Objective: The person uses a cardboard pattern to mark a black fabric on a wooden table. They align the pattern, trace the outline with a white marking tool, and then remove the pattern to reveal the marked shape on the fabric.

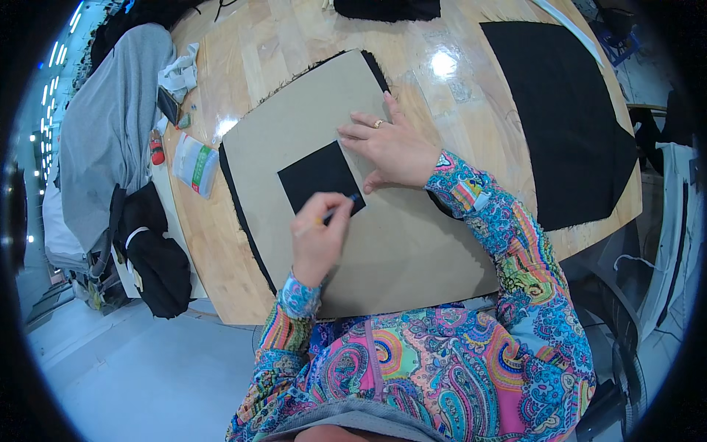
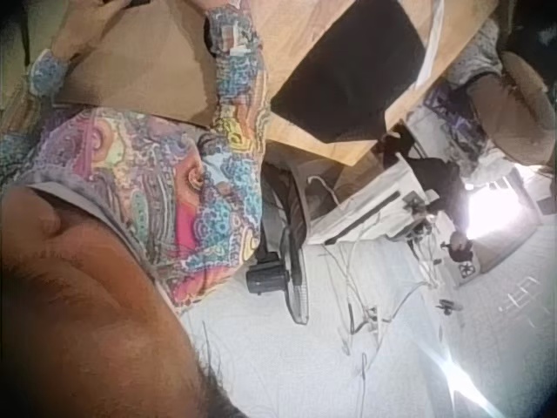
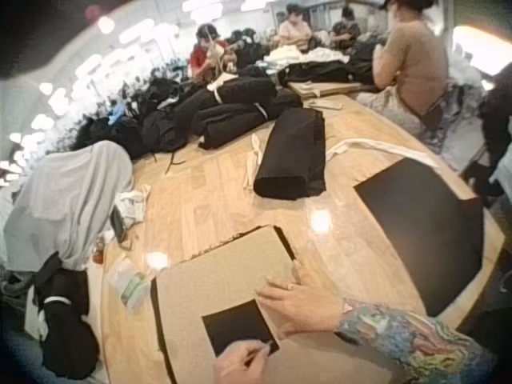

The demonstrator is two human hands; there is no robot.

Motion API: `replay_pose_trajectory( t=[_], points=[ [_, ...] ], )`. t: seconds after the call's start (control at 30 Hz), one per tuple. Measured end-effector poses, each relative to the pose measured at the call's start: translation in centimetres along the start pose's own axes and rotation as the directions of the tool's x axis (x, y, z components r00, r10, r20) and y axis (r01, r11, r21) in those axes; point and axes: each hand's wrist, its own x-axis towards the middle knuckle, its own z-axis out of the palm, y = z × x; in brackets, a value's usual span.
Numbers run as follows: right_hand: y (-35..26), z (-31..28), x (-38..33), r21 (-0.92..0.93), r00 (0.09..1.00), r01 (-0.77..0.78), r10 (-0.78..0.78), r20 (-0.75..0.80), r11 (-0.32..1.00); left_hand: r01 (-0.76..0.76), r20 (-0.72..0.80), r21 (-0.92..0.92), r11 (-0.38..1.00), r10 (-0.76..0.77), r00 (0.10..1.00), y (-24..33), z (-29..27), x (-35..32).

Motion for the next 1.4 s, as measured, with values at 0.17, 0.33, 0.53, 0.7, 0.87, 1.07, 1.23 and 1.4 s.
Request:
replay_pose_trajectory(
  t=[0.17, 0.33, 0.53, 0.7, 0.87, 1.07, 1.23, 1.4],
  points=[
    [0.0, -0.1, 0.0, 0.007, 1.000, -0.013, 0.013, 0.014, 1.000, 0.136, -0.200, -0.114, 0.984, -0.157, 0.967, -0.8, 0.0, 5.0],
    [0.0, 0.0, 0.1, 0.006, 1.000, -0.002, 0.002, 0.006, 1.000, 0.109, -0.231, -0.136, 0.985, -0.139, 0.963, -1.9, 0.9, 6.1],
    [-0.1, -0.3, 0.0, -0.009, 1.000, -0.016, 0.016, 0.023, 1.000, 0.113, -0.213, -0.109, 0.988, -0.134, 0.968, -2.2, 1.4, 6.3],
    [-0.4, -0.1, 0.3, -0.012, 1.000, -0.017, 0.018, 0.020, 1.000, 0.074, -0.269, -0.026, 0.997, -0.078, 0.960, -2.5, 1.2, 5.9],
    [-0.1, 0.1, 0.0, 0.014, 1.000, 0.000, 0.000, 0.007, 1.000, 0.137, -0.377, -0.251, 0.958, -0.227, 0.898, -2.6, -0.7, 3.1],
    [0.9, 0.6, -0.7, 0.021, 0.999, 0.023, -0.023, -0.030, 1.000, 0.104, -0.523, -0.415, 0.904, -0.331, 0.785, -4.7, -3.9, -1.8],
    [5.0, -2.2, -1.9, 0.203, 0.955, -0.127, 0.175, -0.240, 0.971, 0.217, -0.635, -0.406, 0.888, -0.444, 0.632, -6.4, -5.4, -5.3],
    [13.8, -2.3, -8.1, -0.028, 0.570, -0.793, 0.724, -0.388, 0.609, 0.177, -0.628, -0.460, 0.870, -0.460, 0.628, -7.9, -5.0, -5.8]
  ],
)
